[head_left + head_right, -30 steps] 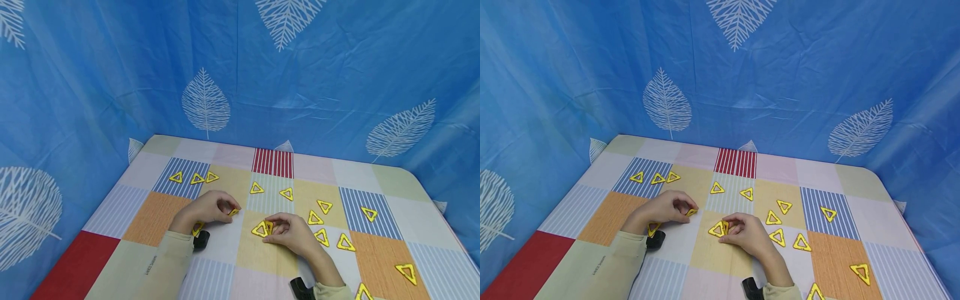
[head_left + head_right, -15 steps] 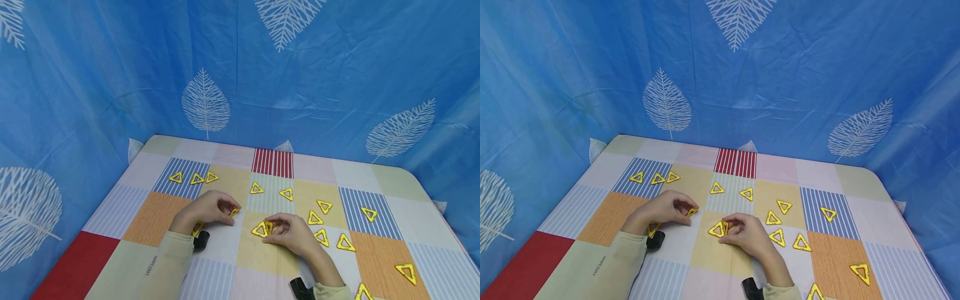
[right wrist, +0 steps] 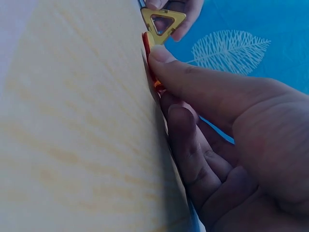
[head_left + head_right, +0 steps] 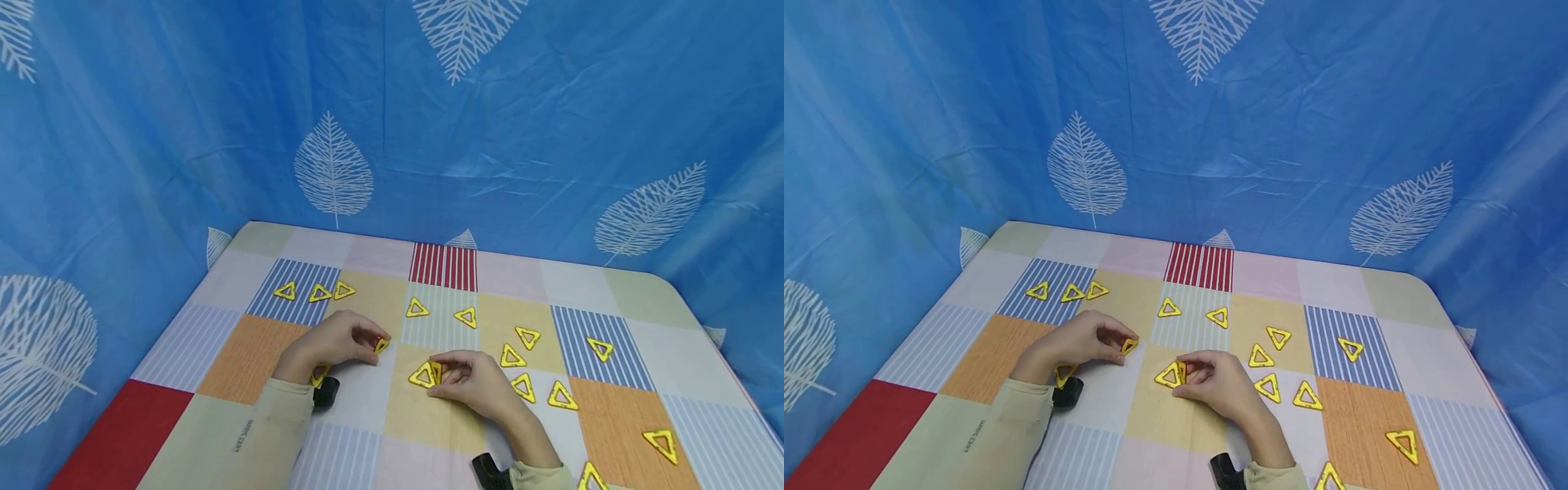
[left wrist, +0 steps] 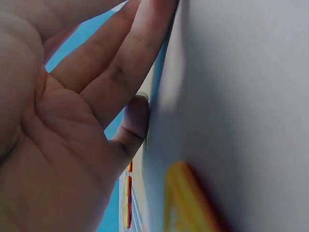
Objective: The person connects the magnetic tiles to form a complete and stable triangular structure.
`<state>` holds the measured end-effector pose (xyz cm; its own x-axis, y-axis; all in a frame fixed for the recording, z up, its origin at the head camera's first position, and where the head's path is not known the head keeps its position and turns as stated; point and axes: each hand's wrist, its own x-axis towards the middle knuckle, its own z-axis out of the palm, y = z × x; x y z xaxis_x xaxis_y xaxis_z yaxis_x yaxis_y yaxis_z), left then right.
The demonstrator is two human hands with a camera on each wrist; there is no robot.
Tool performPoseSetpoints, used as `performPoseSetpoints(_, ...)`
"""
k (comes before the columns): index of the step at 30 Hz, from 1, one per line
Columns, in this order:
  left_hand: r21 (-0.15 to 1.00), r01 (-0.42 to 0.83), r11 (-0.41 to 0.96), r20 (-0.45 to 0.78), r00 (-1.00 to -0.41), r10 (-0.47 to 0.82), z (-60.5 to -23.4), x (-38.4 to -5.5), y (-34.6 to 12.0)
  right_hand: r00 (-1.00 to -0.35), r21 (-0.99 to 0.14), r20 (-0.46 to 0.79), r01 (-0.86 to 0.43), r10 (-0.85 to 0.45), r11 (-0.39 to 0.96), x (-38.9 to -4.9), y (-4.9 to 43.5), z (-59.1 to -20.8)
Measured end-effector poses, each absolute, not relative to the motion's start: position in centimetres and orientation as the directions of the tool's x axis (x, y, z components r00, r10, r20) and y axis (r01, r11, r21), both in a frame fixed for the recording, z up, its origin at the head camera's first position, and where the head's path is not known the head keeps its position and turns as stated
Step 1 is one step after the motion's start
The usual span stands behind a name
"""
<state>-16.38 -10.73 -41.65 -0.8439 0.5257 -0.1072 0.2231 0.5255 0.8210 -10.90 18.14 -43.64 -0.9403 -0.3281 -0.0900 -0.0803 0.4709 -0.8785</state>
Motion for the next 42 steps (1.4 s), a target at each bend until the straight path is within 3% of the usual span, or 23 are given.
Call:
performPoseSetpoints(9, 0.806, 0.261, 0.531, -0.08, -0.841, 0.534, -41.9, -16.3, -9.7, -0.94, -0.882, -0.092, -0.077, -0.33, 0.465, -10.9, 18.2, -43.8)
performPoseSetpoints(42, 0.786, 0.411, 0.462, -0.022, -0.728, 0.685, -41.6, -15.6, -5.5, -0.946, -0.898, -0.083, -0.064, -0.312, 0.435, -10.9, 17.9, -43.5)
